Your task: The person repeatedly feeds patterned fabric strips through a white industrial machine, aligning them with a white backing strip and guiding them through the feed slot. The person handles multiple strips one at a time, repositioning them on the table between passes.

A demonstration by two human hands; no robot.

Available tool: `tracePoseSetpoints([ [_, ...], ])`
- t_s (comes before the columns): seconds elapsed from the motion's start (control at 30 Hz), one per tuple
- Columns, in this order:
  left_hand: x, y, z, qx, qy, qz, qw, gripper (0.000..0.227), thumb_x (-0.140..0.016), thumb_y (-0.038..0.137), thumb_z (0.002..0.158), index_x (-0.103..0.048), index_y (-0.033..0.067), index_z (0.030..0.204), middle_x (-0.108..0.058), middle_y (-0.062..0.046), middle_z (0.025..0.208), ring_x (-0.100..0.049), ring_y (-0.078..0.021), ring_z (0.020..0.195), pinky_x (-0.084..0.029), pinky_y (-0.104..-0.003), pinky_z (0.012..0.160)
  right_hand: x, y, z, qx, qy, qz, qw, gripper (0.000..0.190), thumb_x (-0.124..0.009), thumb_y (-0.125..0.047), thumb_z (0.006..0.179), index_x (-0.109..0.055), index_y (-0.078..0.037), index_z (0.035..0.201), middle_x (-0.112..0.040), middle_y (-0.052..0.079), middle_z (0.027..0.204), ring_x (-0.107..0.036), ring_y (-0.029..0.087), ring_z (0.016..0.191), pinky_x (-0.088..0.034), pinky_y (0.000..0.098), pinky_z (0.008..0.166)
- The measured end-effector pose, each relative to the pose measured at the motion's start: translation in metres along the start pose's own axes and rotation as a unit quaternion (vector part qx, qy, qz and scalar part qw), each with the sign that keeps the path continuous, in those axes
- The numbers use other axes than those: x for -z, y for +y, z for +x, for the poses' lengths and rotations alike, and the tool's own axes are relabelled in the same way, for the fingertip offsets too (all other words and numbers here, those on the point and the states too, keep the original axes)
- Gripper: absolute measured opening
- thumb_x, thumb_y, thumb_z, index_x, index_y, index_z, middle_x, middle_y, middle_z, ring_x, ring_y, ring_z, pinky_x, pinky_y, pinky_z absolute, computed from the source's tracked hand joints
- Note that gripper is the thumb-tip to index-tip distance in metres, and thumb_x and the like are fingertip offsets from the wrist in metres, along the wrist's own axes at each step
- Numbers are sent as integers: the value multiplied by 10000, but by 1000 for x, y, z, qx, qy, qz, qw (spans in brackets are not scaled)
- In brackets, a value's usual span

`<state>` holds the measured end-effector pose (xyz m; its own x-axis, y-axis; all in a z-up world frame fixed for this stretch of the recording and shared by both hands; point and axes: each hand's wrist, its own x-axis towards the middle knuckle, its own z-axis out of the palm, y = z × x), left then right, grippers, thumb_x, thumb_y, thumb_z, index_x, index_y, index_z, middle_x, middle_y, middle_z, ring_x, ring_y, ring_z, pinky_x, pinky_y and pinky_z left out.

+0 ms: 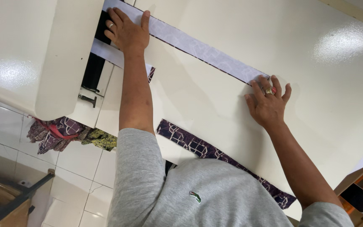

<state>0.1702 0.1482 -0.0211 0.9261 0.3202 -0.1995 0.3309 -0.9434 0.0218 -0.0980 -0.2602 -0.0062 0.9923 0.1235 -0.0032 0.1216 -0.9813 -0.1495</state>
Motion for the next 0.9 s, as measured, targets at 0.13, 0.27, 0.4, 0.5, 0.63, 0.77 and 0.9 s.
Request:
tracePoseSetpoints([
  [0.13,-1,-2,9,12,-2,-1,1000,1085,-242,836,969,-189,-56,1584,-208,-183,1660,-262,-364,1457,-237,-484,1127,-2,-4,3,6,-1,8,1000,438,-631,-392,1054,-665,-133,1405,-526,67,1573,-338,364,1535,-101,654,1219],
  [0.27,1,-1,13,27,-1,-11,1000,1096,-234,845,956,-185,-52,1584,-215,-176,1660,-272,-351,1459,-255,-463,1113,-1,-9,7,24,29,21,999,427,-647,-379,1076,-659,-124,1418,-534,82,1584,-355,352,1533,-122,647,1226],
  [0.4,1,1,13,42,-12,-33,999,1101,-248,842,954,-160,-42,1606,-172,-195,1680,-267,-355,1477,-282,-423,1097,5,-15,6,23,31,37,999,451,-681,-362,1030,-660,-110,1404,-535,112,1569,-364,366,1507,-138,632,1207],
  [0.5,-6,10,1,1,54,-45,998,1101,-316,845,975,-172,-61,1585,-137,-239,1670,-203,-396,1503,-259,-472,1112,16,-15,-7,14,41,47,998,467,-699,-340,1018,-657,-97,1415,-552,115,1547,-404,359,1488,-169,598,1217],
  [0.63,-13,26,-71,-162,93,-91,978,1029,-517,761,1048,-234,-66,1592,-168,-288,1661,-222,-474,1491,-197,-623,1145,43,-11,-49,-40,-1,102,994,305,-728,-363,1005,-689,-143,1212,-701,60,1268,-607,252,1231,-358,494,1156],
  [0.77,-6,29,-200,-320,11,-215,923,686,-777,541,893,-633,21,1317,-668,-206,1291,-608,-405,1212,-470,-541,959,71,-4,-111,-180,-306,117,928,338,-722,-481,892,-754,-190,1061,-784,4,1057,-717,177,914,-558,347,839],
  [0.9,-1,49,-319,-399,-261,-241,846,558,-743,516,869,-703,78,1212,-729,-131,1184,-694,-280,1070,-519,-454,942,76,-14,-179,-160,-376,149,900,431,-843,-343,755,-760,-118,1112,-750,99,1028,-709,270,890,-559,410,757],
])
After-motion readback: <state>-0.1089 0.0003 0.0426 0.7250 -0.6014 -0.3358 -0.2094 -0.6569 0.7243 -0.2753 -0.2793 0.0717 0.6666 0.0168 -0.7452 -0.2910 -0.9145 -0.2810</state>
